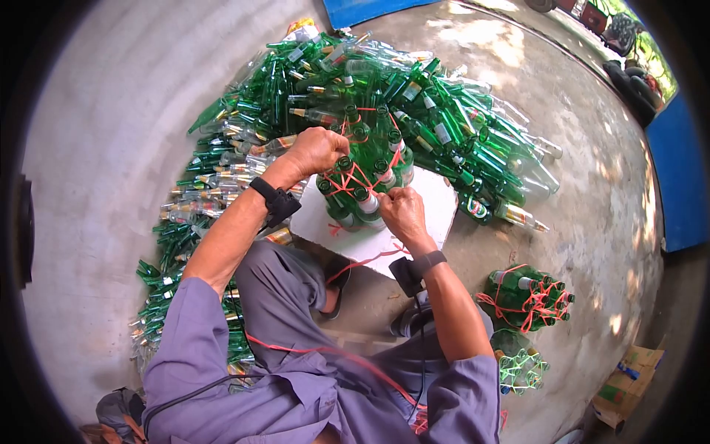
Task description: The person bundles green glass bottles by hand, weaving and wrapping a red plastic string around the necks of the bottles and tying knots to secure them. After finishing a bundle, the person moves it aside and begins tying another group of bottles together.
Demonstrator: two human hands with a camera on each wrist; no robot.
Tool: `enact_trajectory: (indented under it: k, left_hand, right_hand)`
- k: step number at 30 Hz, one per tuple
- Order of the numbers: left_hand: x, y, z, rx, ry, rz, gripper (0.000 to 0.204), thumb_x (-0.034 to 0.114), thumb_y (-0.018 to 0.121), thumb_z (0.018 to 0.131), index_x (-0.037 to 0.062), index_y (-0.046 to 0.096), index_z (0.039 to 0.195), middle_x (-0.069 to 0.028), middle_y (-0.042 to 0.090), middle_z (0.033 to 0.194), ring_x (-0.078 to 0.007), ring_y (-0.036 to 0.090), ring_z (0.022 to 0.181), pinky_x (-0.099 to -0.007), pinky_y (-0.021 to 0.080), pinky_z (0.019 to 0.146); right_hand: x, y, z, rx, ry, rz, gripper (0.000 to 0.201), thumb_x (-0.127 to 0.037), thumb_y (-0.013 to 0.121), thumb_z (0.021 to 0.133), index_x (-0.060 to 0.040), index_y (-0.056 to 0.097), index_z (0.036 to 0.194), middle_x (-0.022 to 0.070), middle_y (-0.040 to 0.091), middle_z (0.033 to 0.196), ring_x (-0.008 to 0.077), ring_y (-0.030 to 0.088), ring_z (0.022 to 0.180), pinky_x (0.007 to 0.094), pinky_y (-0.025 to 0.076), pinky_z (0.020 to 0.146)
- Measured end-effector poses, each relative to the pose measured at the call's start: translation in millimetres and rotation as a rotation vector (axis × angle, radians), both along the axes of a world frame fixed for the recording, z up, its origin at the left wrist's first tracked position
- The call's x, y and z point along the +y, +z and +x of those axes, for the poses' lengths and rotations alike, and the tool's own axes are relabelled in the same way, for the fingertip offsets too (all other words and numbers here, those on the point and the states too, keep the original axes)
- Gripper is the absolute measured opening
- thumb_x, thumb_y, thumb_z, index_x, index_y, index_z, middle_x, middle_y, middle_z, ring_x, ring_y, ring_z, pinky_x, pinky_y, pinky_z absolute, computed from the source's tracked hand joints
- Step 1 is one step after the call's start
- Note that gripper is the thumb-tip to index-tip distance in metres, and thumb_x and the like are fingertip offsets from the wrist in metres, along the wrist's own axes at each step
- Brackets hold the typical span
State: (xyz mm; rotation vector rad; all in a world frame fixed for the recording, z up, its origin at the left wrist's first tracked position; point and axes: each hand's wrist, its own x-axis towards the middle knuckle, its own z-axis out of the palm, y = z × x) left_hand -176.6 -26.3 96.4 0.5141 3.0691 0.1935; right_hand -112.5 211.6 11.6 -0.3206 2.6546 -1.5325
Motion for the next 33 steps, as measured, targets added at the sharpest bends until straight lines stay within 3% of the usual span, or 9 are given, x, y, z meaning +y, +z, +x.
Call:
enact_trajectory:
  k: [3, 5, 6, 8, 9, 11, 15, 19, 33]
  left_hand:
    - [-2.1, -4.9, 4.7, 0.057, -0.063, 0.166, 0.017, 0.026, 0.068, 0.083, 0.0165, 0.078, 0.093, -0.0094, 0.075, 0.086, -0.0296, 0.072, 0.081, -0.0416, 0.057, 0.076]
    - [7.9, 4.4, 26.5, 0.081, 0.088, 0.333, 0.023, 0.028, 0.071, 0.083, 0.0117, 0.076, 0.098, -0.0106, 0.075, 0.09, -0.0299, 0.072, 0.088, -0.0404, 0.057, 0.079]
    - [12.6, 5.1, 37.4, 0.081, 0.086, 0.334, 0.023, 0.028, 0.071, 0.083, 0.0117, 0.076, 0.098, -0.0106, 0.075, 0.09, -0.0299, 0.072, 0.088, -0.0404, 0.057, 0.079]
    - [21.6, 5.1, 59.3, 0.373, -0.104, 0.328, 0.037, 0.034, 0.074, 0.081, 0.0077, 0.074, 0.106, -0.0111, 0.074, 0.103, -0.0312, 0.067, 0.105, -0.0417, 0.052, 0.091]
    - [29.5, 6.8, 70.9, 0.374, -0.106, 0.326, 0.037, 0.034, 0.074, 0.081, 0.0077, 0.074, 0.106, -0.0111, 0.074, 0.103, -0.0312, 0.067, 0.105, -0.0417, 0.052, 0.091]
    - [49.7, 7.3, 91.2, 0.359, -0.176, 0.249, 0.049, 0.04, 0.076, 0.079, 0.0047, 0.07, 0.113, -0.0111, 0.068, 0.12, -0.0343, 0.055, 0.125, -0.0463, 0.042, 0.105]
    - [66.9, -27.4, 97.1, 0.395, -0.093, 0.018, 0.057, 0.038, 0.077, 0.076, 0.0063, 0.067, 0.122, -0.0104, 0.062, 0.134, -0.0387, 0.039, 0.141, -0.0527, 0.032, 0.11]
    - [68.2, -35.1, 95.3, 0.384, -0.071, 0.064, 0.056, 0.037, 0.076, 0.075, 0.0066, 0.068, 0.121, -0.0108, 0.062, 0.136, -0.039, 0.037, 0.143, -0.0555, 0.029, 0.112]
    - [74.6, -32.9, 95.7, 0.394, -0.013, 0.03, 0.052, 0.033, 0.076, 0.073, 0.0101, 0.068, 0.119, -0.0101, 0.06, 0.141, -0.0333, 0.041, 0.141, -0.0516, 0.036, 0.105]
  right_hand:
    - [9.3, 3.3, 2.7, -0.088, 0.002, -0.091, 0.034, -0.023, 0.069, 0.087, 0.0072, 0.066, 0.071, 0.0221, 0.053, 0.055, 0.0232, 0.052, 0.049, 0.042, 0.046, 0.056]
    - [12.4, 5.8, 4.5, -0.102, 0.01, -0.14, 0.034, -0.023, 0.069, 0.087, 0.0073, 0.067, 0.072, 0.0222, 0.053, 0.054, 0.0226, 0.051, 0.049, 0.0419, 0.046, 0.055]
    - [13.0, 6.4, 5.0, -0.128, 0.015, -0.154, 0.034, -0.023, 0.069, 0.086, 0.0075, 0.068, 0.073, 0.0221, 0.053, 0.054, 0.0222, 0.051, 0.049, 0.0421, 0.046, 0.055]
    - [12.9, 3.7, 4.6, -0.151, 0.019, -0.17, 0.033, -0.024, 0.069, 0.086, 0.0077, 0.069, 0.075, 0.0221, 0.053, 0.054, 0.0218, 0.051, 0.049, 0.0423, 0.046, 0.056]
    - [11.7, -1.5, 3.6, -0.12, 0.024, -0.132, 0.034, -0.024, 0.069, 0.087, 0.0077, 0.069, 0.076, 0.0224, 0.054, 0.055, 0.0223, 0.052, 0.049, 0.0425, 0.047, 0.056]
    - [10.1, -0.7, 4.7, -0.09, 0.032, -0.092, 0.034, -0.024, 0.069, 0.087, 0.0078, 0.069, 0.076, 0.0226, 0.054, 0.055, 0.0229, 0.054, 0.049, 0.0426, 0.047, 0.056]
    - [11.2, 7.2, 6.1, -0.001, 0.013, -0.077, 0.034, -0.024, 0.069, 0.088, 0.0073, 0.068, 0.074, 0.0265, 0.056, 0.059, 0.0309, 0.058, 0.051, 0.044, 0.048, 0.057]
    - [19.1, 10.1, 0.5, 0.093, 0.02, -0.026, 0.033, -0.022, 0.069, 0.089, 0.0061, 0.066, 0.072, 0.0285, 0.056, 0.062, 0.0423, 0.058, 0.055, 0.0473, 0.048, 0.056]
    - [39.1, 12.9, -2.3, 0.175, 0.024, 0.016, 0.033, -0.023, 0.07, 0.089, 0.0054, 0.067, 0.073, 0.0278, 0.057, 0.062, 0.0431, 0.059, 0.057, 0.0475, 0.048, 0.057]
